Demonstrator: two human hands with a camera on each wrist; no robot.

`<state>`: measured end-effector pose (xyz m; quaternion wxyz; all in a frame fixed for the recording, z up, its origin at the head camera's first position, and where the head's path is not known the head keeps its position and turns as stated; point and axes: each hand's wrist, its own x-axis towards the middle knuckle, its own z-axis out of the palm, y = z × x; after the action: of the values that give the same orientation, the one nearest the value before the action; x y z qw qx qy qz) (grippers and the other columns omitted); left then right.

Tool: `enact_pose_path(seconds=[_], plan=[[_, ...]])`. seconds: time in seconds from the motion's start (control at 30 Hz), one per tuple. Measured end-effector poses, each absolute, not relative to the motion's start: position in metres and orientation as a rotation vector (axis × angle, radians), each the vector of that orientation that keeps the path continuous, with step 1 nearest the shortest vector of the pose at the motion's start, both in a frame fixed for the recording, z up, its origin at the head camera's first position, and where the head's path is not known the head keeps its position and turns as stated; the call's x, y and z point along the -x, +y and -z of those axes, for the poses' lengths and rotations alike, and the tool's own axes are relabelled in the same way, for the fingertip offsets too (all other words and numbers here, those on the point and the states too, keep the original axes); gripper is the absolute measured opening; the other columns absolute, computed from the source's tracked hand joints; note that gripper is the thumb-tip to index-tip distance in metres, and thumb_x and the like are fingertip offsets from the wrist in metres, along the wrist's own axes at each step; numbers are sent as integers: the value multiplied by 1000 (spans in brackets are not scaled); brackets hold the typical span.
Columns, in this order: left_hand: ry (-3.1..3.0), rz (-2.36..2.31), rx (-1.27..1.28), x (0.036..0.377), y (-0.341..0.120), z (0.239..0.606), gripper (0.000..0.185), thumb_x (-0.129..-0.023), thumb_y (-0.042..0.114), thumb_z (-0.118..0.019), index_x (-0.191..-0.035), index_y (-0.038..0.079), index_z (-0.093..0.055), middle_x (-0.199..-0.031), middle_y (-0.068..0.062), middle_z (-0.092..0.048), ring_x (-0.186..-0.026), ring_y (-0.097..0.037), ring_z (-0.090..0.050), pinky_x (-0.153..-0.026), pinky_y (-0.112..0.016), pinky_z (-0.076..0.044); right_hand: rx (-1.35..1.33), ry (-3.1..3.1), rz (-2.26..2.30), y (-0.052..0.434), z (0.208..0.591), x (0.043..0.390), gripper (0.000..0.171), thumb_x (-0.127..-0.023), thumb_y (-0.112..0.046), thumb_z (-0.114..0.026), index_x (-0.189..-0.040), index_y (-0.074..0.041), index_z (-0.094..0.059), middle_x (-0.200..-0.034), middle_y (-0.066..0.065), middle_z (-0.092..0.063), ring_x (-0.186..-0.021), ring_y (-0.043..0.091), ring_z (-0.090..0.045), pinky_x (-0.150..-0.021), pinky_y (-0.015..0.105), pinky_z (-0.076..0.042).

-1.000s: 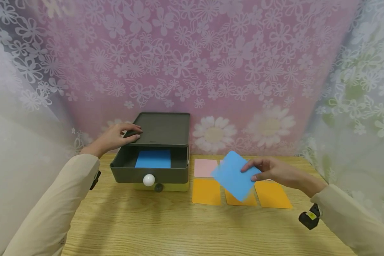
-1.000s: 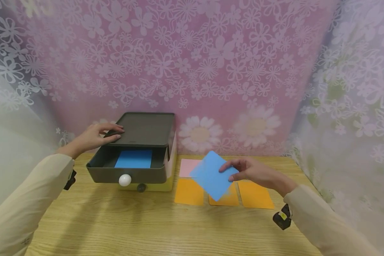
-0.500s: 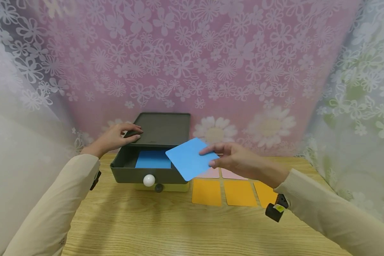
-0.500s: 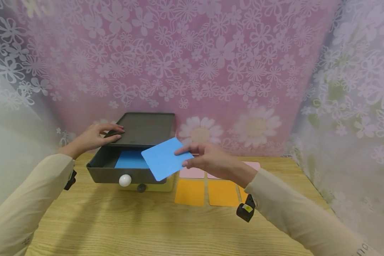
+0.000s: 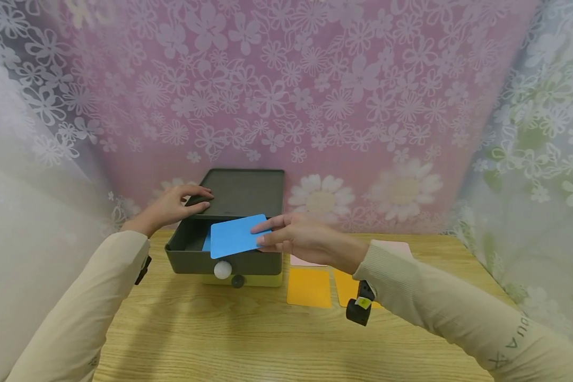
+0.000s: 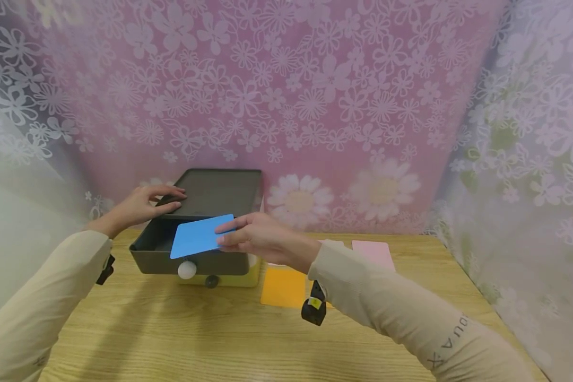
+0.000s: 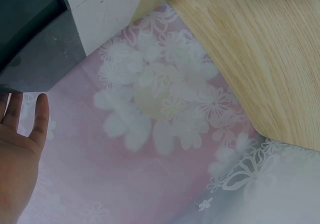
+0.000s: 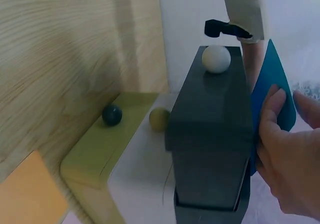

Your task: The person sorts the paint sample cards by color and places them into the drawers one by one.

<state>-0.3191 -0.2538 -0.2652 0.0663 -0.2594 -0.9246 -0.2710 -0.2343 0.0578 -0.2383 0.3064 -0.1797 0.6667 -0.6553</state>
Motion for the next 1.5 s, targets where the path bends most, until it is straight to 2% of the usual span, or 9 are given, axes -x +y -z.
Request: enact_pose_path(seconds=[0.13, 0.43, 0.53, 0.7, 1.03, 1.27, 1.5], plan=[[-2778, 808, 789, 319, -254, 266, 33, -92, 29, -55, -119, 10, -60, -135, -16, -47, -125, -36, -39, -96, -61, -32, 458, 1745, 1750, 45, 233, 232, 35, -88, 2, -56, -122, 4, -54, -137, 11, -40, -93, 17, -59, -97, 35, -44], [-2780, 826, 774, 319, -253, 265, 34, -91, 29, -55, -119, 10, -60, -135, -14, -47, -125, -35, -40, -96, -61, -32, 340, 1610, 1835, 28, 232, 231, 33, -90, 2, -51, -122, 13, -50, -121, 15, -52, -91, 18, -63, -96, 33, -45], [-2784, 824, 773, 318, -253, 265, 34, -92, 30, -55, -119, 11, -60, -135, -14, -47, -125, -34, -40, -96, -61, -33, 279, 1590, 1870, 21, 235, 235, 34, -90, 4, -49, -123, 13, -47, -124, 19, -49, -102, 24, -60, -97, 34, -44], [-2791, 831, 769, 317, -254, 266, 34, -92, 30, -55, -119, 11, -60, -135, -14, -47, -125, -34, -40, -96, -60, -33, 215, 1623, 1870, 8, 242, 244, 38, -90, 9, -46, -128, 12, -42, -138, 22, -36, -120, 33, -49, -99, 36, -42], [-2797, 860, 758, 317, -255, 267, 34, -92, 31, -55, -119, 11, -60, -136, -14, -47, -126, -35, -39, -96, -62, -31, 209, 1822, 1754, -11, 256, 260, 36, -88, 12, -46, -124, 13, -47, -143, 20, -30, -125, 33, -43, -100, 38, -40], [-2817, 839, 747, 317, -253, 264, 36, -92, 32, -54, -121, 11, -59, -137, -14, -45, -127, -35, -38, -98, -61, -30, 288, 1886, 1618, -7, 256, 263, 41, -88, 11, -49, -129, 9, -44, -147, 19, -24, -132, 32, -35, -106, 43, -32], [-2824, 840, 740, 318, -252, 264, 37, -92, 34, -54, -121, 12, -58, -138, -13, -45, -127, -34, -37, -98, -61, -30, 336, 1893, 1576, 0, 251, 259, 46, -88, 11, -48, -132, 7, -40, -145, 18, -26, -129, 32, -38, -107, 45, -31]])
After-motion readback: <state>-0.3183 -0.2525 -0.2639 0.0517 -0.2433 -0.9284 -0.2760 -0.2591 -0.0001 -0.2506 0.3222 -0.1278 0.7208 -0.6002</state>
